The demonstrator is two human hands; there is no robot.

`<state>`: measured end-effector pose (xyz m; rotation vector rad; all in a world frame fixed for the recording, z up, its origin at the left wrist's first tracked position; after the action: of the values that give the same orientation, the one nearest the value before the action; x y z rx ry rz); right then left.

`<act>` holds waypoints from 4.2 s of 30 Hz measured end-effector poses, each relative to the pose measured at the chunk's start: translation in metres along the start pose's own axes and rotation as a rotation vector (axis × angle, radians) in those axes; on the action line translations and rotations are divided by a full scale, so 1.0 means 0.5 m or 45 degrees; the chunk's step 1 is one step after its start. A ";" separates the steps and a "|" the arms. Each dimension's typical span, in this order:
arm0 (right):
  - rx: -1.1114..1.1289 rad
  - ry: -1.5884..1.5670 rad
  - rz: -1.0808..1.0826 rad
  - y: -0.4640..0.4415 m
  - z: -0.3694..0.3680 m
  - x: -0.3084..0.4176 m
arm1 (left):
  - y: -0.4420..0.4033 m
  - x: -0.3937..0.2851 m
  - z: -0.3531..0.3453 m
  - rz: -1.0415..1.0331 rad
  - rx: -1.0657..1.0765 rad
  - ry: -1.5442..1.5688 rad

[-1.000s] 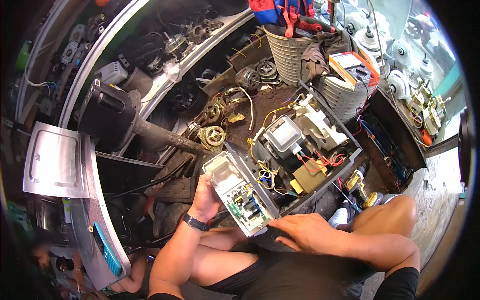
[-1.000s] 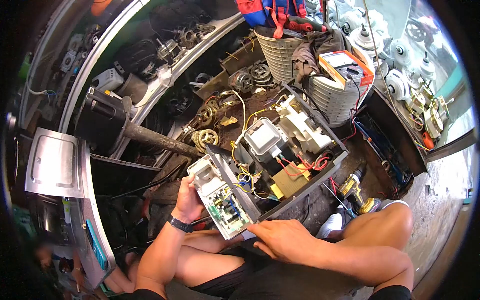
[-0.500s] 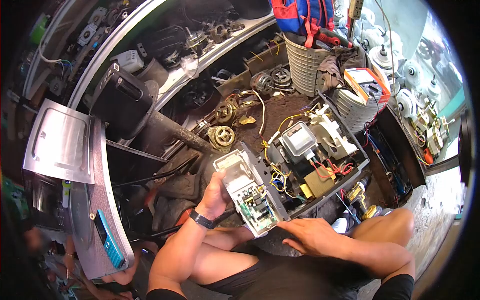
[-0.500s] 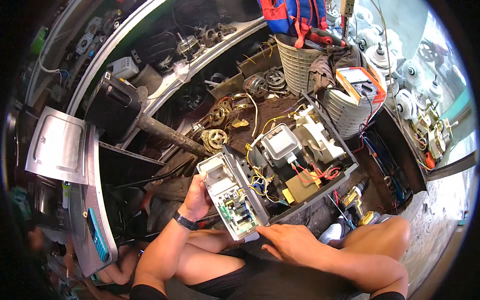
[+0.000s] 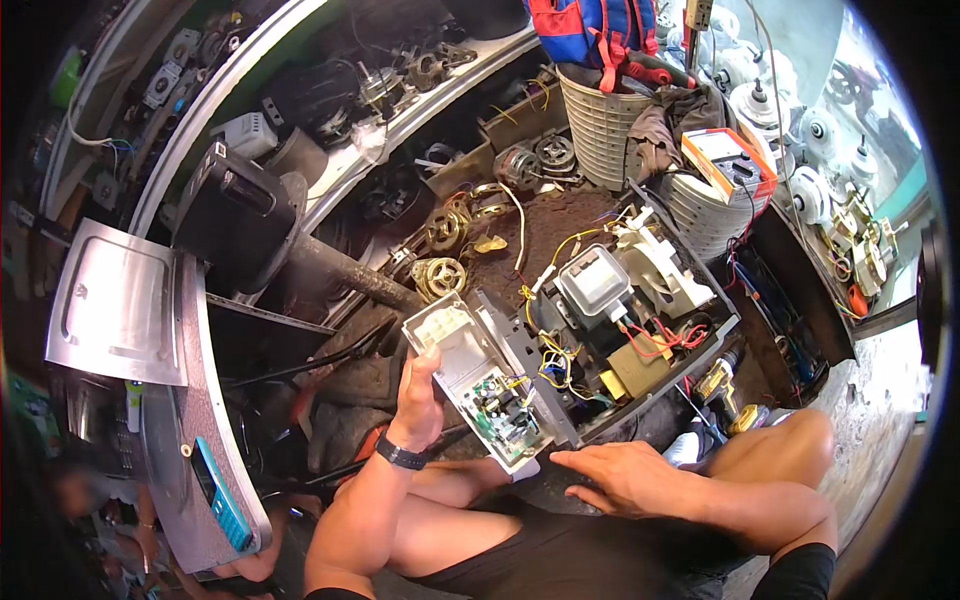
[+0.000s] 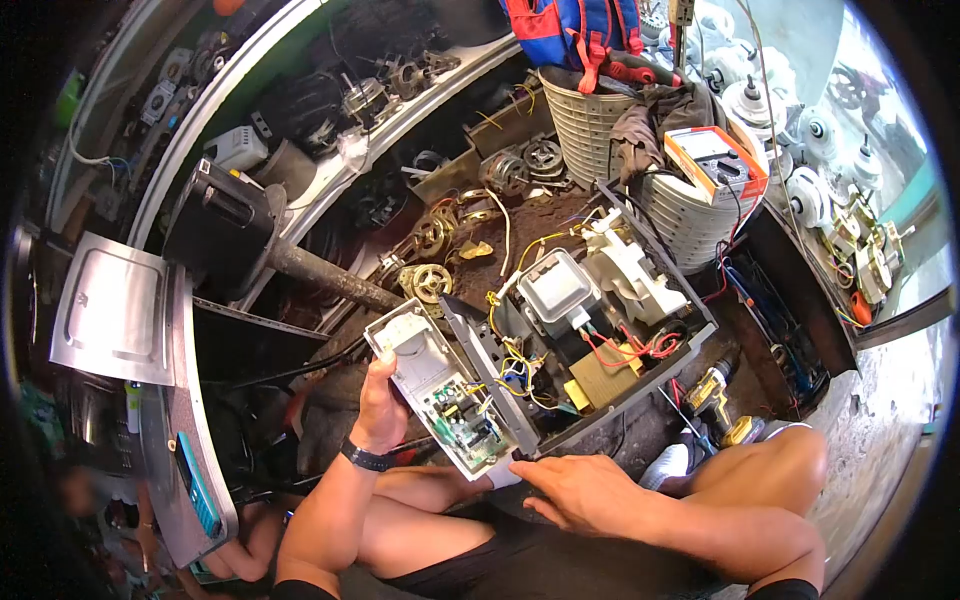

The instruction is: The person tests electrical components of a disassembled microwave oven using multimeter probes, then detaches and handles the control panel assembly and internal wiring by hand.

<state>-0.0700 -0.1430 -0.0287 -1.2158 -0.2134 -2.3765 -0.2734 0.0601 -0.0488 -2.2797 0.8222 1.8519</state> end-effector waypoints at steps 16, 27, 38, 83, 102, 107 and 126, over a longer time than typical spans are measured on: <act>-0.089 -0.120 0.090 0.009 0.009 0.002 | 0.004 -0.008 -0.059 0.118 0.143 0.349; 0.007 -0.165 0.155 -0.028 0.018 0.044 | 0.034 0.010 -0.059 0.091 0.098 0.271; -0.392 -0.243 0.070 -0.018 0.106 0.032 | 0.039 -0.028 -0.059 -0.127 0.159 0.022; -0.450 0.056 0.124 -0.169 0.093 -0.049 | 0.030 -0.035 -0.057 -0.193 0.089 0.016; -0.404 -0.031 0.169 -0.166 0.095 -0.047 | 0.008 -0.023 -0.049 0.077 0.103 0.307; -0.447 0.049 0.204 -0.164 0.088 -0.047 | -0.014 0.002 -0.038 0.130 0.089 0.324; -0.533 -0.183 0.125 -0.162 0.088 -0.075 | -0.028 0.049 -0.027 0.267 0.158 0.444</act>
<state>-0.0568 -0.0442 -0.0264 -1.5455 0.3100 -2.3171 -0.2523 0.0584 -0.0715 -2.5564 1.2279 1.4368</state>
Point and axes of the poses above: each hand's wrist, its own y-axis away from the middle knuckle, its own z-axis out of the back of the hand, x = y × z, the point moved 5 cm from there along -y, towards the middle knuckle, and after that the axes turned 6 degrees about z, right-handed, at the moved point
